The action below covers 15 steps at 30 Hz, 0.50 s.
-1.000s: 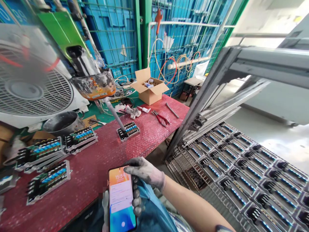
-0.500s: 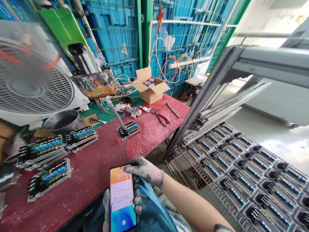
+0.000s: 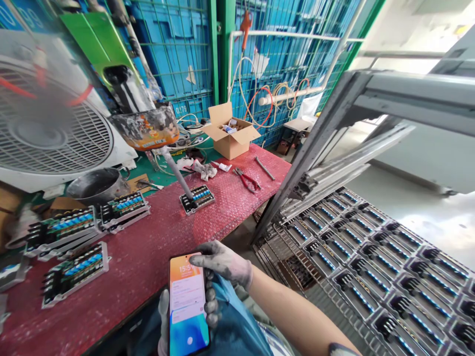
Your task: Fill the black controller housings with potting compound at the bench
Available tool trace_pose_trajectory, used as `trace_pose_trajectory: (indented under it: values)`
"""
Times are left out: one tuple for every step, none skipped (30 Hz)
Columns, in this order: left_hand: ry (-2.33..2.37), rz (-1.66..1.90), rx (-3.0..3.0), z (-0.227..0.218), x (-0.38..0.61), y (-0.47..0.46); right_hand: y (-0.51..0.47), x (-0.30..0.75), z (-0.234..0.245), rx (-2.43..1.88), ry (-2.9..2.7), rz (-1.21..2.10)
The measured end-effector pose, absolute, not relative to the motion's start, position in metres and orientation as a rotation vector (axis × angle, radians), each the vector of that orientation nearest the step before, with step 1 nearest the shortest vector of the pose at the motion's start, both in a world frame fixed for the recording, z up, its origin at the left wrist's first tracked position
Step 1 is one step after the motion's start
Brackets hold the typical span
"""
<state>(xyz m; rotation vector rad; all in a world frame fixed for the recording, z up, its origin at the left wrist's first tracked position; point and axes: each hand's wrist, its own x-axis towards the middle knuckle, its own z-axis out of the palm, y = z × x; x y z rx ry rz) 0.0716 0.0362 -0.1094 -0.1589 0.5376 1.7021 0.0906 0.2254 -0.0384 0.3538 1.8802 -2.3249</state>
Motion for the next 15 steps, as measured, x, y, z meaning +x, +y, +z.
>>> trace_pose_trajectory:
  values:
    - [0.528, 1.693, -0.164, -0.1061, 0.0718, 0.0366, 0.2253, 0.0907, -0.0386, 0.354, 1.872, -2.329]
    - [0.523, 1.688, -0.169, -0.1037, 0.0719, 0.037, 0.2253, 0.0908, -0.0386, 0.357, 1.864, -2.334]
    - [0.519, 1.688, -0.178, -0.1021, 0.0719, 0.0374, 0.2252, 0.0909, -0.0386, 0.36, 1.858, -2.337]
    - [0.516, 1.694, -0.187, -0.1014, 0.0719, 0.0378, 0.2253, 0.0911, -0.0386, 0.362, 1.855, -2.339]
    - [0.517, 1.699, -0.19, -0.1014, 0.072, 0.0381, 0.2253, 0.0914, -0.0385, 0.36, 1.856, -2.34]
    - [0.525, 1.707, -0.19, -0.1017, 0.0722, 0.0384, 0.2254, 0.0917, -0.0384, 0.362, 1.859, -2.341]
    - [0.536, 1.715, -0.189, -0.1023, 0.0725, 0.0386, 0.2256, 0.0922, -0.0383, 0.367, 1.862, -2.342]
    - [0.542, 1.715, -0.187, -0.1029, 0.0728, 0.0387, 0.2257, 0.0926, -0.0382, 0.377, 1.864, -2.347]
    - [0.542, 1.707, -0.194, -0.1033, 0.0732, 0.0387, 0.2259, 0.0931, -0.0381, 0.382, 1.864, -2.354]
    - [0.537, 1.694, -0.209, -0.1037, 0.0735, 0.0386, 0.226, 0.0934, -0.0379, 0.38, 1.86, -2.368]
    - [0.525, 1.674, -0.229, -0.1041, 0.0736, 0.0385, 0.2262, 0.0936, -0.0378, 0.361, 1.849, -2.391]
    - [0.512, 1.653, -0.246, -0.1048, 0.0734, 0.0383, 0.2263, 0.0936, -0.0376, 0.327, 1.835, -2.417]
    - [0.5, 1.632, -0.251, -0.1057, 0.0728, 0.0381, 0.2263, 0.0933, -0.0375, 0.286, 1.816, -2.439]
    - [0.497, 1.609, -0.24, -0.1071, 0.0717, 0.038, 0.2264, 0.0929, -0.0373, 0.247, 1.797, -2.457]
    - [0.515, 1.588, -0.216, -0.1089, 0.0699, 0.038, 0.2264, 0.0924, -0.0372, 0.211, 1.783, -2.472]
